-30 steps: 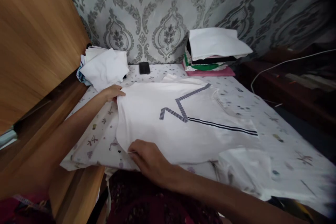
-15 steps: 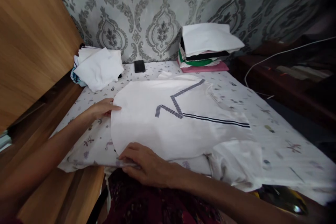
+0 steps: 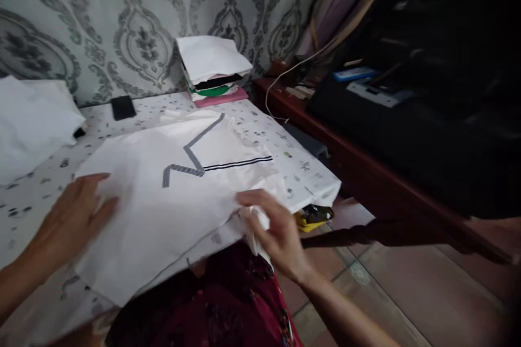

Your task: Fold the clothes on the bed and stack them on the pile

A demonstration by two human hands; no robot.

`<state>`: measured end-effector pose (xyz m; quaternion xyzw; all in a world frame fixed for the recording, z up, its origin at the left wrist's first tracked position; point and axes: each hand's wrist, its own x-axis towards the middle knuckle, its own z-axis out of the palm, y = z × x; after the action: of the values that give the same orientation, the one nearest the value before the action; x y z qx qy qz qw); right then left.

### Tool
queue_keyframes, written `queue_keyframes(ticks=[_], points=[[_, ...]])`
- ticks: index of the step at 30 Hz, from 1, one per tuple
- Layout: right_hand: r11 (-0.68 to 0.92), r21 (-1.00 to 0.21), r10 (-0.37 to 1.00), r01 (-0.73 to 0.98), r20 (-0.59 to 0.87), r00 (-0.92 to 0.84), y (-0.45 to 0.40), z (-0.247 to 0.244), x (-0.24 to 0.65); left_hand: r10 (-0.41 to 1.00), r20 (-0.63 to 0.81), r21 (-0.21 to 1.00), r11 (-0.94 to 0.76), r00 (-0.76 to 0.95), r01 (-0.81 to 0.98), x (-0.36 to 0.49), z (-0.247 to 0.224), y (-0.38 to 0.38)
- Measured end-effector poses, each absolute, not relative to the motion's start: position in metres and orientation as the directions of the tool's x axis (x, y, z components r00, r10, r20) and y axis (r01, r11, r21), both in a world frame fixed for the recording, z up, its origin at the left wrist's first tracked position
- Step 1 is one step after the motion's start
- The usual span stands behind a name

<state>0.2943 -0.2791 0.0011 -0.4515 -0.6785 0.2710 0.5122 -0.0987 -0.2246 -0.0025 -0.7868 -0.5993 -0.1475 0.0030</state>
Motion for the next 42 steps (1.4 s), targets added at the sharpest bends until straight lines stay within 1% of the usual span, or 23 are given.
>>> queue_keyframes(ticks=[1, 2, 3, 5, 6, 8, 10, 11, 13, 14, 18, 19, 21, 24, 26, 27, 29, 31, 34, 36, 38, 40, 42], points=[[0.341, -0.866, 0.893, 0.367, 0.42, 0.16, -0.284, -0.004, 0.313, 0.937, 0.219, 0.189, -0.314, 0.272, 0.93, -0.079, -0.003, -0.225], [0.232, -0.907, 0.861, 0.35, 0.359, 0.36, -0.291, -0.011, 0.33, 0.925, 0.2, 0.21, -0.362, 0.323, 0.908, -0.058, -0.003, -0.226], [0.135, -0.947, 0.817, 0.292, 0.273, 0.508, -0.298, -0.019, 0.343, 0.902, 0.179, 0.23, -0.426, 0.392, 0.875, -0.037, -0.003, -0.225], [-0.009, -0.993, 0.758, 0.12, 0.072, 0.648, -0.311, -0.035, 0.358, 0.835, 0.135, 0.25, -0.55, 0.533, 0.797, 0.001, -0.004, -0.218], [-0.066, -0.997, 0.756, 0.028, -0.032, 0.654, -0.316, -0.043, 0.361, 0.802, 0.114, 0.251, -0.595, 0.587, 0.764, 0.018, -0.005, -0.213], [-0.155, -0.977, 0.79, -0.143, -0.21, 0.577, -0.323, -0.057, 0.359, 0.736, 0.07, 0.253, -0.666, 0.674, 0.701, 0.048, -0.008, -0.202], [-0.229, -0.934, 0.855, -0.273, -0.327, 0.404, -0.325, -0.066, 0.352, 0.677, 0.028, 0.261, -0.715, 0.736, 0.648, 0.073, -0.012, -0.192], [-0.257, -0.916, 0.882, -0.308, -0.353, 0.312, -0.326, -0.069, 0.349, 0.651, 0.007, 0.268, -0.733, 0.759, 0.625, 0.083, -0.015, -0.189], [-0.291, -0.902, 0.915, -0.319, -0.36, 0.183, -0.327, -0.068, 0.346, 0.6, -0.03, 0.286, -0.761, 0.799, 0.582, 0.098, -0.021, -0.187], [-0.295, -0.903, 0.921, -0.313, -0.356, 0.16, -0.328, -0.066, 0.348, 0.576, -0.039, 0.296, -0.774, 0.817, 0.56, 0.103, -0.023, -0.188], [-0.248, -0.935, 0.93, -0.253, -0.303, 0.207, -0.335, -0.054, 0.37, 0.516, -0.018, 0.329, -0.806, 0.856, 0.492, 0.106, -0.024, -0.195], [-0.241, -0.954, 0.94, -0.177, -0.275, 0.203, -0.335, -0.052, 0.378, 0.512, -0.014, 0.327, -0.809, 0.859, 0.488, 0.105, -0.023, -0.196], [-0.225, -0.97, 0.962, 0.092, -0.206, 0.179, -0.327, -0.046, 0.394, 0.502, -0.029, 0.314, -0.817, 0.865, 0.484, 0.103, -0.02, -0.196], [-0.159, -0.854, 0.974, 0.496, -0.053, 0.22, -0.297, -0.028, 0.405, 0.49, -0.077, 0.317, -0.814, 0.868, 0.487, 0.099, -0.015, -0.189], [-0.05, -0.773, 0.978, 0.632, 0.09, 0.188, -0.267, -0.008, 0.395, 0.531, -0.055, 0.324, -0.792, 0.846, 0.518, 0.093, -0.015, -0.181], [0.042, -0.743, 0.984, 0.668, 0.148, 0.103, -0.249, 0.001, 0.385, 0.562, -0.035, 0.323, -0.776, 0.826, 0.541, 0.089, -0.016, -0.177], [0.28, -0.685, 0.957, 0.673, 0.251, -0.142, -0.209, 0.016, 0.357, 0.627, -0.012, 0.313, -0.738, 0.779, 0.598, 0.079, -0.018, -0.165], [0.485, -0.637, 0.87, 0.599, 0.281, -0.405, -0.164, 0.019, 0.323, 0.681, -0.031, 0.3, -0.692, 0.731, 0.657, 0.065, -0.02, -0.152], [0.61, -0.569, 0.77, 0.551, 0.266, -0.58, -0.095, 0.013, 0.276, 0.792, -0.058, 0.266, -0.575, 0.608, 0.774, 0.034, -0.023, -0.126], [0.613, -0.507, 0.774, 0.607, 0.229, -0.591, -0.046, 0.011, 0.252, 0.882, -0.031, 0.231, -0.452, 0.47, 0.862, 0.005, -0.022, -0.104], [0.535, -0.419, 0.84, 0.734, 0.167, -0.517, 0.002, 0.014, 0.232, 0.946, 0.041, 0.202, -0.322, 0.32, 0.925, -0.028, -0.019, -0.081], [0.491, -0.38, 0.867, 0.784, 0.129, -0.481, 0.047, 0.019, 0.215, 0.976, 0.12, 0.181, -0.2, 0.18, 0.963, -0.062, -0.014, -0.057], [0.479, -0.372, 0.871, 0.795, 0.089, -0.483, 0.083, 0.021, 0.199, 0.989, 0.137, 0.166, -0.087, 0.064, 0.982, -0.091, -0.009, -0.037]])
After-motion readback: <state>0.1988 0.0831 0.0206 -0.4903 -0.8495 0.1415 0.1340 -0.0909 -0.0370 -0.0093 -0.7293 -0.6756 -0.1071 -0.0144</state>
